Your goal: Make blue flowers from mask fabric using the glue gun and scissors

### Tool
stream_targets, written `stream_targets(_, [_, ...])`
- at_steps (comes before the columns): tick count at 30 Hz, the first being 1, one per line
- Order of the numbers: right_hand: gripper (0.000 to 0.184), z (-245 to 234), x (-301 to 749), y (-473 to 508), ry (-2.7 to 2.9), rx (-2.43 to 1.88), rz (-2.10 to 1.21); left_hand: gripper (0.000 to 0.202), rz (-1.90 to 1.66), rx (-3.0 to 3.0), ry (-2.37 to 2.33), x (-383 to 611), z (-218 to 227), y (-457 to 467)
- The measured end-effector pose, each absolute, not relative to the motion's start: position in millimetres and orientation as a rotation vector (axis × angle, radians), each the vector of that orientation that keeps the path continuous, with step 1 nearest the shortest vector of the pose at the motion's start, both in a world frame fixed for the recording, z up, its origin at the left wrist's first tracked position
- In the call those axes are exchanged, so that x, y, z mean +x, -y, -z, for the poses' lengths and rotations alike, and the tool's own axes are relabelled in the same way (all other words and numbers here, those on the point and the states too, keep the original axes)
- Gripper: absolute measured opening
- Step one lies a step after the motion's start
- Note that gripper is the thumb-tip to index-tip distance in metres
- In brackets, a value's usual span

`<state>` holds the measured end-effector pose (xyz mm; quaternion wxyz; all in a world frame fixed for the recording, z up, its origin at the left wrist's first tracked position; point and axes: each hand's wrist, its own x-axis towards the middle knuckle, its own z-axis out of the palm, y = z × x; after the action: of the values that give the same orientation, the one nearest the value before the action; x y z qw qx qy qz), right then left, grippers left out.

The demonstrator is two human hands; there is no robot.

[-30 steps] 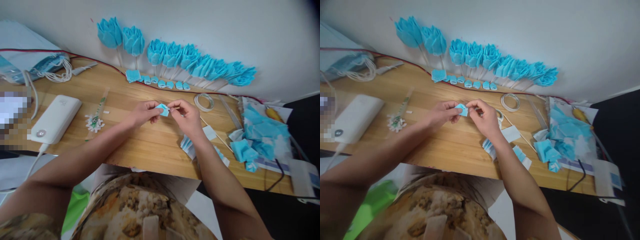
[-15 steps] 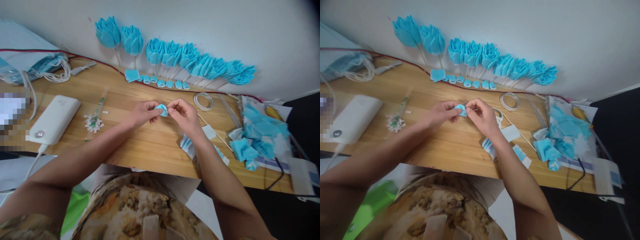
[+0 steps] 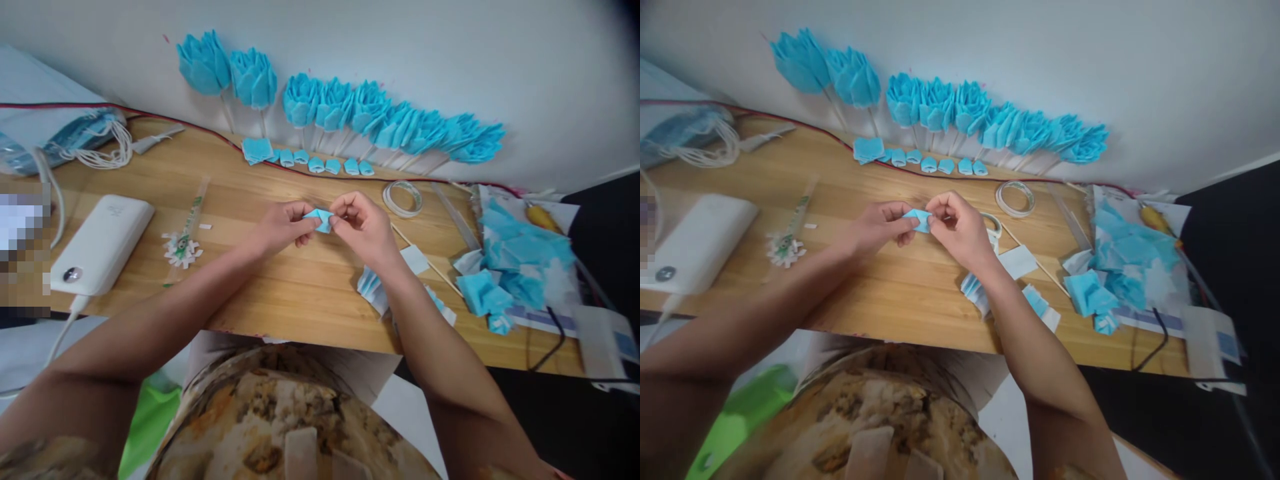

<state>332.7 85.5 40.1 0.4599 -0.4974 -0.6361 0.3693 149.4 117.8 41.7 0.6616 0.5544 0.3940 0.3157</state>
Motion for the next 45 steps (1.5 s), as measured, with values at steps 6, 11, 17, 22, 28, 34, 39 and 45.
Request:
stream_targets(6, [0.016, -39.2, 333.0, -85.8, 1.542, -1.265, -0.896, 0.013, -0.709, 1.223, -0.823, 147.6, -40.5, -117.9])
stream_targets(11, [0.018, -39.0, 332.0, -85.2, 1.551, -1.241, -0.888, 0.014, -0.715, 1.218, -0.853, 148.2, -39.0, -118.2])
stream_targets(17, [0.022, -41.7, 333.0, -84.2, 1.551, -1.267, -0.935, 0.01, -0.724, 1.226, -0.873, 148.5, -39.8, -117.6])
stream_targets(22, [0.032, -40.8, 337.2, -86.0, 1.513, -1.204, -1.063, 0.012, -0.741, 1.228, -0.898, 148.7, -43.0, -117.6])
stream_targets(28, [0.044, -41.1, 341.0, -87.7, 1.586, -1.253, -0.984, 0.013, -0.799, 1.239, -0.934, 148.5, -40.9, -118.7])
stream_targets(34, [0.029, -59.7, 374.0, -99.8, 1.388, -1.271, -0.74, 0.02, -0.963, 1.071, -0.936, 145.0, -37.7, -127.4])
stream_targets(39, [0.018, -61.7, 385.3, -110.3, 1.59, -1.463, -0.651, 0.02, -0.987, 0.945, -0.915, 142.2, -37.5, -132.1])
stream_targets(45, [0.016, -41.6, 364.9, -108.7, 2.053, -1.724, -0.365, 0.02, -0.989, 0.905, -0.885, 141.9, -37.7, -131.8])
